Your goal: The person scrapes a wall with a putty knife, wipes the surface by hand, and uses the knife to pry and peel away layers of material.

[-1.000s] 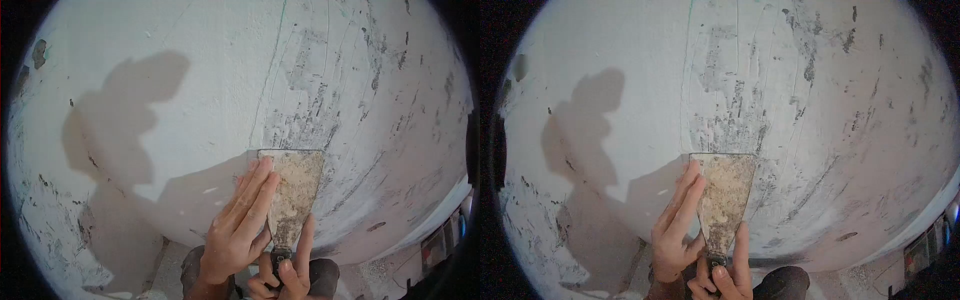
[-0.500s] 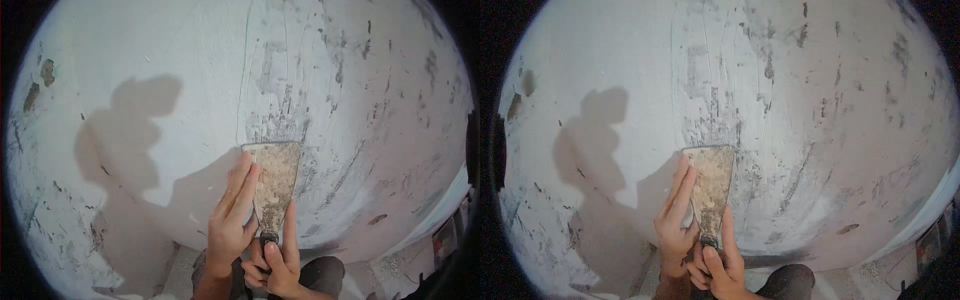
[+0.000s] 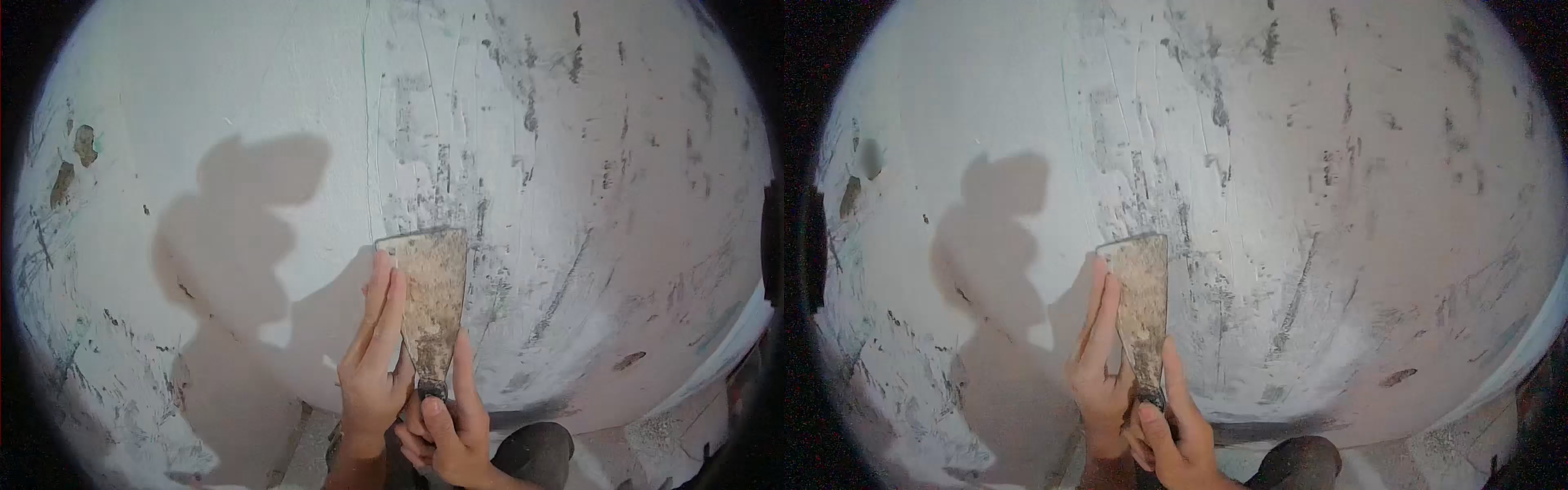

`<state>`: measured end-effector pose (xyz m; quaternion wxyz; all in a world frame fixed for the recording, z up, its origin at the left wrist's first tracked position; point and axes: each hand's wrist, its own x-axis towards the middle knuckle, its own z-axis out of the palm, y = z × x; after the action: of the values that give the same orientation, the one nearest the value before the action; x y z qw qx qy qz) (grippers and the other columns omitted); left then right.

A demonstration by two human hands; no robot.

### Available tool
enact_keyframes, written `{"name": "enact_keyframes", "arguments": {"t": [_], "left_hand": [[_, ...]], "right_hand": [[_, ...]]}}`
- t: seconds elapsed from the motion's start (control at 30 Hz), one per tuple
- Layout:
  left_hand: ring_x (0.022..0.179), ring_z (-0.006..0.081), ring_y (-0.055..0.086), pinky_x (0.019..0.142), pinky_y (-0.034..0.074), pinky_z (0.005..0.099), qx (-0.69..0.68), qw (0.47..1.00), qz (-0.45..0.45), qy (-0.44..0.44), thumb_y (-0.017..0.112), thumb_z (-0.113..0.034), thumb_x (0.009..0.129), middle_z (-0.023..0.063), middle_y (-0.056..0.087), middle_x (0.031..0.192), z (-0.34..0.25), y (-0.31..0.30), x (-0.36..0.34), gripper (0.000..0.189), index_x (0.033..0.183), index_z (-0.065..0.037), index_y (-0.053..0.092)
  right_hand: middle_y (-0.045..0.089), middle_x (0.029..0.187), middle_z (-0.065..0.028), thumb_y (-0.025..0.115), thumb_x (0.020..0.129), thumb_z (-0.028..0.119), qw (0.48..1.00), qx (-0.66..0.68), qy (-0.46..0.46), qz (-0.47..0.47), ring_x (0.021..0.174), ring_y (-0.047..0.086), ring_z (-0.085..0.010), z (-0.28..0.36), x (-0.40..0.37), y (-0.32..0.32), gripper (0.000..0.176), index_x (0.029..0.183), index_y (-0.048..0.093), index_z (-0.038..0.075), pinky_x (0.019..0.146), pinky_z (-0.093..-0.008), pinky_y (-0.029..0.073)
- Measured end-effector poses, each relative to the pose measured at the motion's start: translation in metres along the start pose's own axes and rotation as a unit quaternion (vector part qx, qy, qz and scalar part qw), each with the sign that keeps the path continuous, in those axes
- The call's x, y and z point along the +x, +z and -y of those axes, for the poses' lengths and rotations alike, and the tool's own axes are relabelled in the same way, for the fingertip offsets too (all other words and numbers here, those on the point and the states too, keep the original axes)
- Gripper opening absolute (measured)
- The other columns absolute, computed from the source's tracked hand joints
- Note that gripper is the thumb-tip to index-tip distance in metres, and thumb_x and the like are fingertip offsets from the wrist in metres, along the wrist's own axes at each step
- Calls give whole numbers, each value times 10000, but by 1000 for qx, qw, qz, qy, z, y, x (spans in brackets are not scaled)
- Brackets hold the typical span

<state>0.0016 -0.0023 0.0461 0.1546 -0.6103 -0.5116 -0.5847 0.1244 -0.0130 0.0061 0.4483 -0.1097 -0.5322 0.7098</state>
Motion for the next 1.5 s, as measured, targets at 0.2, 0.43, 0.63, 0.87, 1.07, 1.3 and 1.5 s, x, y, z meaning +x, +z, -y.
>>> {"name": "enact_keyframes", "arguments": {"t": [0.2, 0.43, 0.63, 0.87, 1.07, 1.3, 1.5], "left_hand": [[1375, 383, 442, 1149, 351, 511, 14, 1000, 15, -12, 561, 180, 720, 246, 420, 1504, -2, 0, -6, 737, 1436, 37, 463], [1349, 387, 475, 1123, 388, 502, 24, 1000, -10, 8, 565, 159, 751, 261, 428, 1492, 3, 0, -3, 688, 1424, 45, 474], [1331, 367, 504, 1053, 477, 393, 89, 994, -50, 24, 609, 117, 773, 251, 457, 1477, 8, 1, 3, 656, 1414, 43, 490], [1362, 366, 470, 1132, 376, 505, 11, 1000, -12, 13, 675, 30, 811, 219, 478, 1473, 3, -1, -3, 620, 1407, 37, 503], [1386, 361, 442, 1162, 331, 503, -2, 999, -37, -6, 673, 40, 805, 200, 512, 1452, 0, 2, 3, 620, 1404, 18, 516], [1386, 348, 447, 1162, 338, 481, 16, 999, -32, 4, 621, 91, 803, 166, 511, 1463, 1, -1, 3, 616, 1404, -7, 527], [1393, 345, 434, 1164, 340, 483, 20, 999, -29, 16, 580, 141, 767, 175, 482, 1483, 7, 0, 4, 665, 1411, -12, 517]], "right_hand": [[360, 679, 17, 432, 1074, 174, 999, 20, -32, 23, 482, 310, -77, -14, -6, -1, 673, 1611, 27, 199, 422, -229, 290], [379, 689, 16, 406, 1074, 144, 999, -1, -36, 33, 491, 323, -75, -13, 0, 0, 683, 1608, -16, 196, 430, -219, 312], [379, 692, -21, 402, 1070, 179, 998, 49, -15, 47, 496, 326, -88, -4, 10, 0, 715, 1596, -84, 184, 432, -254, 313], [555, 835, -43, 497, 1021, 111, 993, 87, 63, -43, 657, 495, -82, 3, -10, 11, 658, 1567, 156, -26, 589, -228, 430], [374, 678, -6, 436, 1066, 206, 998, 55, -13, 19, 493, 324, -79, -9, 0, 8, 763, 1587, -121, 180, 429, -249, 296], [395, 682, 4, 401, 1074, 179, 999, 43, -31, 6, 493, 356, -78, -10, -4, 15, 730, 1584, -120, 145, 427, -243, 312], [405, 674, 11, 382, 1075, 169, 994, -49, -96, 15, 491, 363, -72, -15, 5, 13, 715, 1585, -119, 141, 420, -244, 326]]}}
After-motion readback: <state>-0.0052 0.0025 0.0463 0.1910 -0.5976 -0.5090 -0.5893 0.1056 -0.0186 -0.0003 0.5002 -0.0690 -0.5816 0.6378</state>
